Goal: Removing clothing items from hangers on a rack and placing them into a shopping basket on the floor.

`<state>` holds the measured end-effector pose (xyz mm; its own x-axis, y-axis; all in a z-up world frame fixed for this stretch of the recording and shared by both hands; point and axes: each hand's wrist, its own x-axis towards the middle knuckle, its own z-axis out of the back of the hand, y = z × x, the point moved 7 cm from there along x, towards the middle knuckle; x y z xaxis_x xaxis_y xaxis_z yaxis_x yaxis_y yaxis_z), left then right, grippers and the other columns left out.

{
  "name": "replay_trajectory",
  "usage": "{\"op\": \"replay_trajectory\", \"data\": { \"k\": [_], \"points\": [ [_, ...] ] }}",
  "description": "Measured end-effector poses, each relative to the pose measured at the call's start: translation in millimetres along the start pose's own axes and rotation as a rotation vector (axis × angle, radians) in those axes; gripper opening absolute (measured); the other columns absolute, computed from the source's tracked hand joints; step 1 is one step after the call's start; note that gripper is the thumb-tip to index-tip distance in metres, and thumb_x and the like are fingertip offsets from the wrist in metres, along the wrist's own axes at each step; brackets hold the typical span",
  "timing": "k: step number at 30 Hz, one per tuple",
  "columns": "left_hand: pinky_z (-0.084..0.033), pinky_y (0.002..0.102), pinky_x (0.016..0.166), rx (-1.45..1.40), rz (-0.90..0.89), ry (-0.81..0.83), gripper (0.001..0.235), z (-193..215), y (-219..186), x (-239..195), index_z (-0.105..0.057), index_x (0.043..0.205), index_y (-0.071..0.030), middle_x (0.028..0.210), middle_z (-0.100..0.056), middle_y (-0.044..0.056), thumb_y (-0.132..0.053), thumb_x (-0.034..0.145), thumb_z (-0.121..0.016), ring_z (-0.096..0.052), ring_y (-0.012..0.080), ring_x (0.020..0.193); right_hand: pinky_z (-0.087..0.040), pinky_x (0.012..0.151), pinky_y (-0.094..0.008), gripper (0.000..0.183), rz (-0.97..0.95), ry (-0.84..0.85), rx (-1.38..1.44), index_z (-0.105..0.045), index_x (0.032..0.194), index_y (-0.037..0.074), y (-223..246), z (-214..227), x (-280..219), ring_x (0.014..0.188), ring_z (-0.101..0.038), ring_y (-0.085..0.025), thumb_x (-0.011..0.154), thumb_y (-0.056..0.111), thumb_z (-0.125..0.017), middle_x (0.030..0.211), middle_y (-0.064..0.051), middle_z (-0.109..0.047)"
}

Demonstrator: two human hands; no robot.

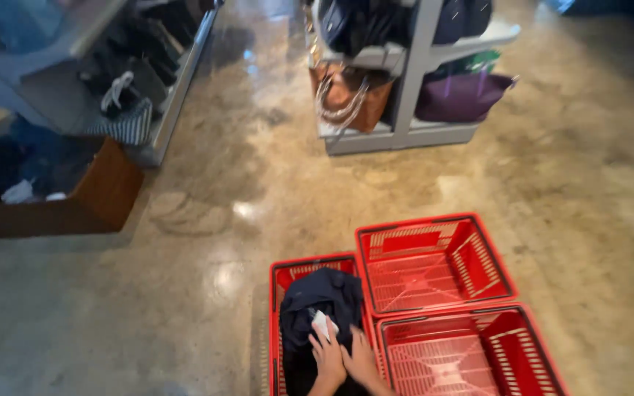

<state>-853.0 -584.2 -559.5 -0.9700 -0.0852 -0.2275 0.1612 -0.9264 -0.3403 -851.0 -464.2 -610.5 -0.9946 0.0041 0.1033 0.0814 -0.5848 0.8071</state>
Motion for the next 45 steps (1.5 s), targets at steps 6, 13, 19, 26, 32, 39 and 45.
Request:
{"op": "replay_trajectory", "data": {
  "k": [6, 13, 19, 26, 32, 39, 45],
  "points": [
    [-0.036, 0.052, 0.119, -0.149, -0.133, 0.413, 0.123, 197.5, -174.5, -156.4, 0.011, 0.161, -0.015, 0.168, 0.005, 0.028, -0.013, 0.081, -0.082, -0.021, 0.0515, 0.151, -0.059, 0.094, -0.038, 0.049, -0.367, 0.082, 0.269, -0.064, 0.124, 0.007, -15.2, 146.6, -125.7, 0.104, -0.074, -0.026, 0.083, 0.029, -0.081, 0.107, -0.015, -0.075],
    [-0.039, 0.046, 0.118, -0.6, -0.624, 0.49, 0.116, 380.4, -344.7, -296.1, 0.008, 0.159, -0.007, 0.167, -0.014, 0.024, -0.018, 0.083, -0.079, -0.03, 0.0383, 0.151, -0.057, 0.093, -0.032, 0.029, -0.412, 0.238, 0.725, -0.068, 0.117, 0.006, 127.0, 419.8, -198.8, 0.102, -0.071, -0.014, 0.093, 0.019, -0.077, 0.104, -0.005, -0.074],
    [-0.038, 0.044, 0.119, -0.681, -0.871, 0.66, 0.1, 508.1, -395.3, -428.3, -0.005, 0.159, 0.001, 0.167, -0.018, 0.023, -0.022, 0.093, -0.076, -0.039, 0.0334, 0.148, -0.059, 0.084, -0.03, 0.026, -0.439, -0.096, 0.36, -0.074, 0.117, 0.007, 481.8, 670.1, -251.3, 0.092, -0.072, -0.013, 0.095, 0.02, -0.068, 0.101, -0.004, -0.081],
    [-0.05, 0.038, 0.108, -0.762, -1.044, 0.936, 0.086, 591.5, -447.7, -514.8, -0.027, 0.161, -0.007, 0.161, -0.044, 0.016, -0.013, 0.09, -0.075, -0.061, 0.0268, 0.133, -0.058, 0.086, -0.031, 0.027, -0.403, -0.522, 0.301, -0.069, 0.117, 0.002, 617.3, 718.1, -333.1, 0.097, -0.074, -0.016, 0.091, 0.011, -0.066, 0.106, -0.007, -0.078],
    [-0.056, 0.034, 0.102, -0.669, -1.208, 1.36, 0.063, 589.3, -457.8, -599.6, -0.056, 0.147, -0.007, 0.133, -0.071, 0.012, -0.009, 0.087, -0.074, -0.072, 0.0202, 0.116, -0.057, 0.09, -0.032, 0.023, -0.49, -0.936, 0.366, -0.069, 0.113, -0.001, 647.9, 689.6, -444.0, 0.098, -0.074, -0.018, 0.091, 0.007, -0.067, 0.105, -0.008, -0.077],
    [-0.057, 0.033, 0.1, -0.489, -1.277, 1.772, 0.059, 553.7, -447.6, -700.6, -0.061, 0.143, -0.004, 0.126, -0.075, 0.012, -0.012, 0.087, -0.077, -0.073, 0.0186, 0.113, -0.059, 0.08, -0.03, 0.016, -0.735, -1.269, 0.283, -0.072, 0.103, 0.001, 669.1, 661.2, -564.8, 0.089, -0.074, -0.015, 0.089, 0.009, -0.071, 0.094, -0.007, -0.076],
    [-0.058, 0.033, 0.098, -0.409, -1.35, 1.857, 0.055, 536.7, -457.3, -791.5, -0.063, 0.14, -0.003, 0.13, -0.073, 0.012, -0.018, 0.089, -0.077, -0.071, 0.0172, 0.11, -0.059, 0.073, -0.029, 0.014, -0.862, -1.473, 0.224, -0.073, 0.098, 0.001, 684.7, 670.0, -648.9, 0.081, -0.072, -0.014, 0.087, 0.011, -0.073, 0.088, -0.006, -0.076]
  ]
}}
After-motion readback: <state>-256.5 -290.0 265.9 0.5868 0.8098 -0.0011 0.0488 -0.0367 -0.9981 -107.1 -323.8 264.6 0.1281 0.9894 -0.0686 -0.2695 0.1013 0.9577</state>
